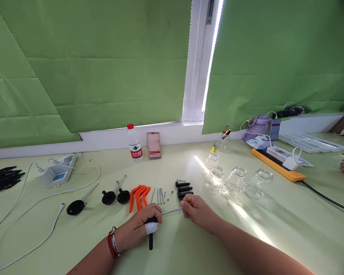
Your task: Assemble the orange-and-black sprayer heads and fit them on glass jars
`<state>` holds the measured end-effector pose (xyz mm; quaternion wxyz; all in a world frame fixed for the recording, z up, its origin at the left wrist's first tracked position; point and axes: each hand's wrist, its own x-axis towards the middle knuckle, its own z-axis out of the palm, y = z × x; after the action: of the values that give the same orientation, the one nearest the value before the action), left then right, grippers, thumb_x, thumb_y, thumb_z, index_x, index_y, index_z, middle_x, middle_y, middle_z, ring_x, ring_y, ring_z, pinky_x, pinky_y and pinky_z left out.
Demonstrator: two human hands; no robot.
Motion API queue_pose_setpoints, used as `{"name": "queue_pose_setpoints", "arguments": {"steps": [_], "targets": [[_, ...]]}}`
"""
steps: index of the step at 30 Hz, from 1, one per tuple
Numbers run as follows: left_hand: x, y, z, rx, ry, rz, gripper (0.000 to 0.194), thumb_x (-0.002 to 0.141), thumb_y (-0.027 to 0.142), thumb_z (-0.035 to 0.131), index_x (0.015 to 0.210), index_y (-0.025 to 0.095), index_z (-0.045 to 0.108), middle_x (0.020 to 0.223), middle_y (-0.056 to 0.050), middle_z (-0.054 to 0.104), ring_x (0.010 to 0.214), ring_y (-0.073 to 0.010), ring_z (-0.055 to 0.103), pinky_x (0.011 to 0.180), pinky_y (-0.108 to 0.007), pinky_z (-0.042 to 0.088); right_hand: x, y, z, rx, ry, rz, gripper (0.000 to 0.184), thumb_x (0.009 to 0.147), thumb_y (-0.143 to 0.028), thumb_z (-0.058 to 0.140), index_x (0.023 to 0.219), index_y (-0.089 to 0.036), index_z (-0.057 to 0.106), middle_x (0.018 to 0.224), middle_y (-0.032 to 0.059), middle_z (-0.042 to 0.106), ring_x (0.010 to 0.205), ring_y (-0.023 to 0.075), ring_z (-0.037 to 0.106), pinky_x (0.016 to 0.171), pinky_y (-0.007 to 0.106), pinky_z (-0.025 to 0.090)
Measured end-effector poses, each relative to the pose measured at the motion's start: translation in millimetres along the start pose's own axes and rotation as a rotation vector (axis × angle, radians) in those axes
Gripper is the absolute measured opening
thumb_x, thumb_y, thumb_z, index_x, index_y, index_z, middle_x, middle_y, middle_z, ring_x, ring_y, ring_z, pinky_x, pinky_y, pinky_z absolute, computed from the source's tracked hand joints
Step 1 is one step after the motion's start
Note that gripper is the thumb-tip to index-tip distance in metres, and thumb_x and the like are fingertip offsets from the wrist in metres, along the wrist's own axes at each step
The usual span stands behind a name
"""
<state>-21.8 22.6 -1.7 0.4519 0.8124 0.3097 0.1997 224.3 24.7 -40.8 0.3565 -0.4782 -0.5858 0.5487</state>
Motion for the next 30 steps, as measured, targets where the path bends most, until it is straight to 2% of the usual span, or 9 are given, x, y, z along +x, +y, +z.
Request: {"name": "queue_pose_setpoints", "arguments": {"steps": [4,6,9,11,14,16,19,23,30], "targets": [[-1.1,-1.5,1.4,-0.038,0.019,-0.064,0.012,0.083,0.024,0.048,0.094,0.021,0.051,0.094,-0.003,0.049,0.083,-0.0166,0.045,0.075,-0.028,0.04,1.2,0.4,0.1,0.004,-0.003,0.04,0.053,0.085,-0.062,0.039,0.058,-0.017,0.045,0.052,-0.0023,0.046,0.043,0.006,0.031,0.042,0.021,0.023],[-2.1,-2.8,1.4,-0.07,0.044,-0.107,0.018,0.082,0.023,0.049,0.099,0.022,0.047,0.094,-0.002,0.049,0.081,-0.0162,0.044,0.072,-0.027,0.04,0.5,-1.0,0.0,0.074,-0.008,0.07,0.051,0.085,-0.063,0.038,0.065,-0.018,0.048,0.056,-0.0019,0.05,0.042,0.0062,0.034,0.039,0.02,0.024],[-3.1,-3.6,0.6,-0.093,0.063,-0.135,0.022,0.081,0.024,0.05,0.101,0.022,0.044,0.092,-0.002,0.048,0.08,-0.0159,0.044,0.071,-0.027,0.04,-1.2,-3.6,-0.3,0.156,-0.03,0.058,0.04,0.081,-0.06,0.049,0.079,-0.02,0.048,0.065,-0.0023,0.056,0.044,0.0064,0.038,0.038,0.019,0.026],[-3.3,-3.6,0.3,-0.09,0.064,-0.141,0.022,0.08,0.024,0.051,0.101,0.021,0.044,0.091,-0.002,0.048,0.079,-0.0158,0.044,0.071,-0.027,0.04,-1.9,-4.9,-0.3,0.142,-0.039,0.048,0.038,0.08,-0.057,0.053,0.074,-0.019,0.046,0.063,-0.0027,0.055,0.045,0.0058,0.038,0.039,0.018,0.027],[-3.6,-4.7,0.7,-0.083,0.075,-0.148,0.025,0.08,0.024,0.053,0.102,0.022,0.044,0.092,-0.002,0.048,0.081,-0.0162,0.045,0.073,-0.027,0.04,-2.1,-5.9,0.2,0.093,-0.026,0.077,0.045,0.084,-0.058,0.045,0.064,-0.018,0.045,0.058,-0.0022,0.052,0.042,0.0052,0.036,0.038,0.018,0.026],[-3.8,-6.3,1.4,-0.074,0.092,-0.149,0.026,0.079,0.024,0.053,0.103,0.022,0.044,0.095,-0.003,0.048,0.085,-0.0169,0.045,0.075,-0.028,0.04,-2.0,-6.3,0.6,0.096,-0.019,0.075,0.045,0.085,-0.059,0.042,0.066,-0.018,0.047,0.059,-0.0024,0.052,0.042,0.0053,0.036,0.037,0.018,0.026],[-4.0,-8.3,2.1,-0.067,0.105,-0.147,0.025,0.078,0.023,0.054,0.101,0.022,0.044,0.097,-0.003,0.049,0.087,-0.0177,0.046,0.077,-0.029,0.041,-2.1,-6.3,1.0,0.13,-0.021,0.049,0.039,0.081,-0.058,0.05,0.072,-0.019,0.047,0.063,-0.0032,0.053,0.044,0.0056,0.039,0.037,0.017,0.027],[-3.7,-7.8,1.6,-0.058,0.113,-0.146,0.024,0.078,0.023,0.054,0.1,0.022,0.046,0.099,-0.004,0.049,0.09,-0.0187,0.047,0.077,-0.029,0.041,-2.2,-5.7,1.2,0.104,-0.018,0.058,0.046,0.083,-0.06,0.044,0.065,-0.018,0.045,0.058,-0.0028,0.051,0.043,0.0056,0.038,0.037,0.018,0.028],[-2.2,-7.2,0.5,-0.055,0.105,-0.137,0.022,0.078,0.023,0.053,0.099,0.022,0.046,0.098,-0.003,0.05,0.089,-0.0184,0.047,0.077,-0.029,0.04,-2.2,-7.8,0.7,0.089,-0.02,0.09,0.047,0.081,-0.062,0.046,0.064,-0.018,0.045,0.056,-0.0038,0.048,0.043,0.0056,0.038,0.037,0.017,0.028]]}}
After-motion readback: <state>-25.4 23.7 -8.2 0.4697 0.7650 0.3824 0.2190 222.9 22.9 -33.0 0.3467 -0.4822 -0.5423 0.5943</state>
